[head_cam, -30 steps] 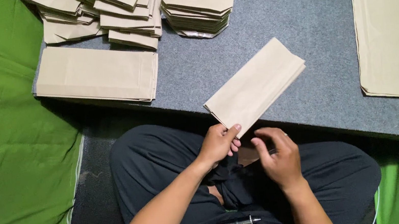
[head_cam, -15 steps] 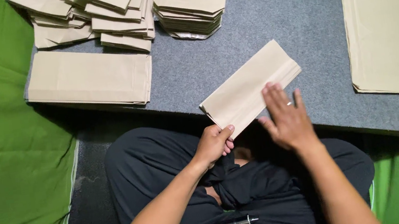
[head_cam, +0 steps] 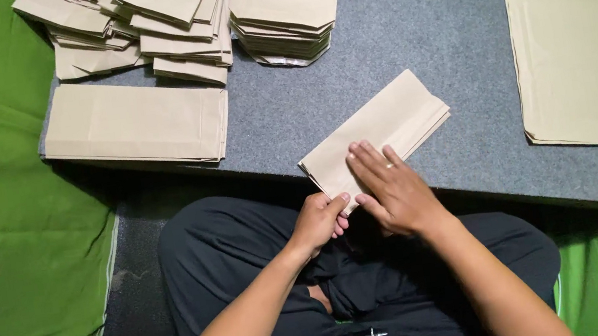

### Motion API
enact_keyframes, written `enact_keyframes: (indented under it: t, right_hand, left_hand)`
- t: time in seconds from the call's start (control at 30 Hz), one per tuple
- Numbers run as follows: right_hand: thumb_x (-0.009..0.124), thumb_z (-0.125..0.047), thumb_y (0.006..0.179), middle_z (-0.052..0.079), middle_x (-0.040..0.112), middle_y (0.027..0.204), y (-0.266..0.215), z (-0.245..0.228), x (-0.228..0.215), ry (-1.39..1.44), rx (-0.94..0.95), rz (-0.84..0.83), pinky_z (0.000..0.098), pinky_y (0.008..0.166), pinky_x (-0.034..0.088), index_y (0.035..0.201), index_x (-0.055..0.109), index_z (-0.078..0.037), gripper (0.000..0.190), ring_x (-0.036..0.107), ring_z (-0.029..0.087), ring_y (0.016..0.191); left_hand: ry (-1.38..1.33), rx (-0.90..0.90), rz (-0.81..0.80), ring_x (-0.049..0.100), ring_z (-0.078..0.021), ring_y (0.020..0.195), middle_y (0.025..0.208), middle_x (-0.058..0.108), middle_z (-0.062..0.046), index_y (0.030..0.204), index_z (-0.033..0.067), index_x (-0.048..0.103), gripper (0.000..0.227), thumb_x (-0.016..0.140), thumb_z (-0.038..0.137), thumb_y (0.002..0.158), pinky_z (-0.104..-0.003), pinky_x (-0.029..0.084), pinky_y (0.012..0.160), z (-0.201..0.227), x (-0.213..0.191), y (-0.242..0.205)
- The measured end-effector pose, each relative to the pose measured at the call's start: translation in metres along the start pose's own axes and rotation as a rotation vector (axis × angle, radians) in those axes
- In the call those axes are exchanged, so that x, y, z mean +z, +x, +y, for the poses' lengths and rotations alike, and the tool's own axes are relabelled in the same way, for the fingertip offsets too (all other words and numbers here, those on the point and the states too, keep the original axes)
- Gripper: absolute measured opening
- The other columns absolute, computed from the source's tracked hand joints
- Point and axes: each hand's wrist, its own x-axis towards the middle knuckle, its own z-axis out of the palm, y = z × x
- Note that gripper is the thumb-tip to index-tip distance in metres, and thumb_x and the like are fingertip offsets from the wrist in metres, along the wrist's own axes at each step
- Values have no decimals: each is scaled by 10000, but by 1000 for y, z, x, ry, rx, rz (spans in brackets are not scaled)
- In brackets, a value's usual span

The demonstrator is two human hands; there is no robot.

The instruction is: Folding and stacking paper bags on a low table while sitting on the floor

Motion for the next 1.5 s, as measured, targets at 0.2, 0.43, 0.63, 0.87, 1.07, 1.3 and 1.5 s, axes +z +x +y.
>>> enact_keyframes:
  t: [0.2,0.43,0.63,0.87,1.07,1.3,1.5]
  right_hand:
    - [371,-525,1035,270,245,1659,21,45,-34,-50,379,-188,568,1246,115,1613,252,7,794,173,389,1561]
    - [311,-558,1052,231,179,1696,23,92,-36,-134,565,-196,632,1232,93,1635,197,-11,807,100,351,1586]
    - [412,-457,1035,212,375,1624,48,2,-12,-109,45,-62,610,1192,230,1582,368,-68,673,303,359,1523]
    - [349,-546,1031,223,239,1674,54,39,-20,-106,180,-198,569,1241,149,1623,239,-37,788,186,354,1562]
    - [292,-552,1050,223,171,1695,44,97,-45,-124,466,-199,574,1254,91,1643,165,-32,799,112,347,1581]
    - [542,-349,995,362,336,1580,51,41,-34,27,335,-8,593,1237,123,1538,344,111,739,275,470,1505]
    - [437,-569,1004,265,286,1636,58,-8,-12,-35,108,-146,588,1217,195,1599,261,-4,840,221,384,1543]
  left_hand:
    - [29,-7,-21,616,-127,416,564,656,-158,733,-14,659,348,620,258,948,-230,528,373,3,-2,-2]
    - [54,-4,6,633,-137,420,568,674,-155,717,0,676,353,620,267,941,-245,534,384,-2,-1,3]
    - [67,-15,-17,627,-131,429,573,670,-144,731,5,682,341,624,279,924,-244,522,388,-3,2,5]
    - [89,2,-31,646,-131,456,596,685,-147,744,-6,695,313,607,244,912,-243,531,417,5,1,2]
    - [127,4,-52,651,-135,458,600,690,-150,744,-8,701,316,606,244,910,-247,537,425,9,2,-1]
    - [123,5,-82,660,-146,450,599,692,-163,769,-19,698,355,592,268,949,-275,548,424,8,0,-4]
    - [161,-37,-115,665,-139,452,606,699,-149,750,-8,707,338,597,263,919,-262,547,423,-8,-1,7]
